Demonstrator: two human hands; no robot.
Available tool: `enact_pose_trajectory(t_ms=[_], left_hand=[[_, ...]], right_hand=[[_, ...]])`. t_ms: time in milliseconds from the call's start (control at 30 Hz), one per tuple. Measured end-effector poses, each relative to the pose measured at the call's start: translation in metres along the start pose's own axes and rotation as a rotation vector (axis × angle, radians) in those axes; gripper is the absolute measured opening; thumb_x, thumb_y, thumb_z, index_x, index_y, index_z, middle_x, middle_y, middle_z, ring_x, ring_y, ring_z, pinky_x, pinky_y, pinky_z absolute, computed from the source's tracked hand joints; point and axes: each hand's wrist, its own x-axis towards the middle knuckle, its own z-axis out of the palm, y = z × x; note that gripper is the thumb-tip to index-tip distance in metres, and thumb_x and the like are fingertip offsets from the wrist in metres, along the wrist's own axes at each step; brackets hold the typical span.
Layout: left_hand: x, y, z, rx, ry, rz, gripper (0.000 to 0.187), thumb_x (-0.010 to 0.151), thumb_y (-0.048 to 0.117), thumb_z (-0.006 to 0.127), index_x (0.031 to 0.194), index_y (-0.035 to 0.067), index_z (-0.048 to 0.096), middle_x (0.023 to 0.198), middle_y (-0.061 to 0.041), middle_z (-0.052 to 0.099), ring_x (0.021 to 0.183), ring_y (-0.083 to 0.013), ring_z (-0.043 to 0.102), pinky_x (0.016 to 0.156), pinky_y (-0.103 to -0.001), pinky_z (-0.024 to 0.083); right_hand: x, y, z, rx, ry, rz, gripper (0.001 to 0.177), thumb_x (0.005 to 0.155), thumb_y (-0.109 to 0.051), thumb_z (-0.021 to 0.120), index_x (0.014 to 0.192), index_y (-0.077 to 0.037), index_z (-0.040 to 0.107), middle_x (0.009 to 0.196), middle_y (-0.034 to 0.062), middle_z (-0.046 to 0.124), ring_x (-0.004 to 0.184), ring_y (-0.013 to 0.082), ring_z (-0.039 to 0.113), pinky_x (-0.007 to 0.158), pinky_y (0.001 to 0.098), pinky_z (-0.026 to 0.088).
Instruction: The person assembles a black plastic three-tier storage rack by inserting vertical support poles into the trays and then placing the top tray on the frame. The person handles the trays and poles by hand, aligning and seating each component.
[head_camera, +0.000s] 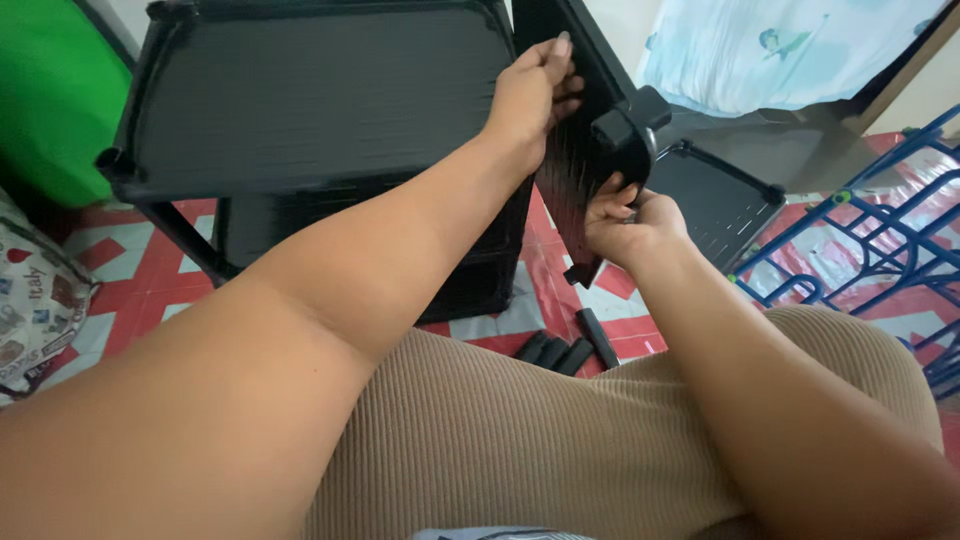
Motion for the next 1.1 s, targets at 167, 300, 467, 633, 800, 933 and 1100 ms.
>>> enact_pose_trajectory(t_ms=[167,300,467,633,800,933,1100], left_hand=[[-0.002,-0.003,-0.007,0.322,0.024,0.009,0.031,0.1,0.036,0.058,0.113,0.01,0.07,0.085,0.0,0.065,0.077,-0.0139,0.061,0.067,-0.032,0.052],[-0.002,-0.004,-0.01,0.481,-0.016,0.026,0.031,0.101,0.031,0.06,0.106,0.003,0.071,0.082,-0.002,0.065,0.069,-0.0135,0.062,0.056,-0.029,0.047],[-0.008,-0.003,-0.036,0.898,-0.399,-0.121,0.026,0.089,0.014,0.059,0.11,0.004,0.072,0.081,-0.006,0.074,0.057,-0.0158,0.066,0.046,-0.029,0.049],[-0.03,-0.028,-0.078,1.46,-1.181,-0.312,0.027,0.092,0.03,0.065,0.101,0.005,0.07,0.08,-0.007,0.068,0.064,-0.0216,0.066,0.058,-0.037,0.057],[-0.077,-0.027,-0.155,1.476,-1.24,-0.819,0.045,0.104,0.043,0.061,0.099,-0.002,0.066,0.081,-0.009,0.058,0.074,-0.0255,0.059,0.07,-0.045,0.056],[-0.113,0.007,-0.238,1.168,-2.938,0.657,0.035,0.096,0.042,0.063,0.109,0.01,0.066,0.106,-0.008,0.066,0.102,-0.0247,0.061,0.086,-0.049,0.051],[-0.141,0.033,-0.3,-1.782,-1.556,3.711,0.032,0.095,0.025,0.069,0.124,0.012,0.067,0.122,-0.006,0.074,0.11,-0.0252,0.067,0.091,-0.048,0.06]], right_hand=[[-0.004,-0.004,0.001,0.022,0.047,-0.02,0.014,0.097,-0.011,0.056,0.087,-0.001,0.061,0.073,0.0121,0.069,0.046,0.0117,0.057,0.037,0.0215,0.035],[-0.004,-0.005,0.002,0.015,0.025,0.002,0.013,0.096,-0.01,0.055,0.087,-0.002,0.061,0.072,0.0118,0.069,0.046,0.0115,0.056,0.038,0.0219,0.035],[-0.004,-0.005,0.005,0.009,-0.003,0.01,0.015,0.098,-0.01,0.055,0.089,-0.001,0.061,0.074,0.0115,0.069,0.046,0.0113,0.056,0.039,0.0221,0.034],[-0.005,0.004,0.013,-0.009,0.001,-0.006,0.016,0.099,-0.013,0.054,0.09,-0.003,0.062,0.076,0.011,0.07,0.048,0.0124,0.056,0.04,0.0224,0.034],[0.003,0.027,0.019,-0.017,0.009,-0.05,0.018,0.1,-0.014,0.052,0.096,-0.002,0.065,0.078,0.0101,0.071,0.05,0.0107,0.057,0.041,0.0221,0.035],[0.015,0.039,0.018,-0.106,-0.037,-0.054,0.023,0.098,-0.015,0.045,0.096,-0.003,0.065,0.081,0.0093,0.072,0.053,0.0105,0.056,0.045,0.0231,0.035],[0.036,0.056,0.013,-0.236,-0.139,-0.054,0.028,0.093,-0.013,0.041,0.091,-0.002,0.067,0.071,0.0051,0.06,0.052,0.0139,0.047,0.046,0.0254,0.034]])
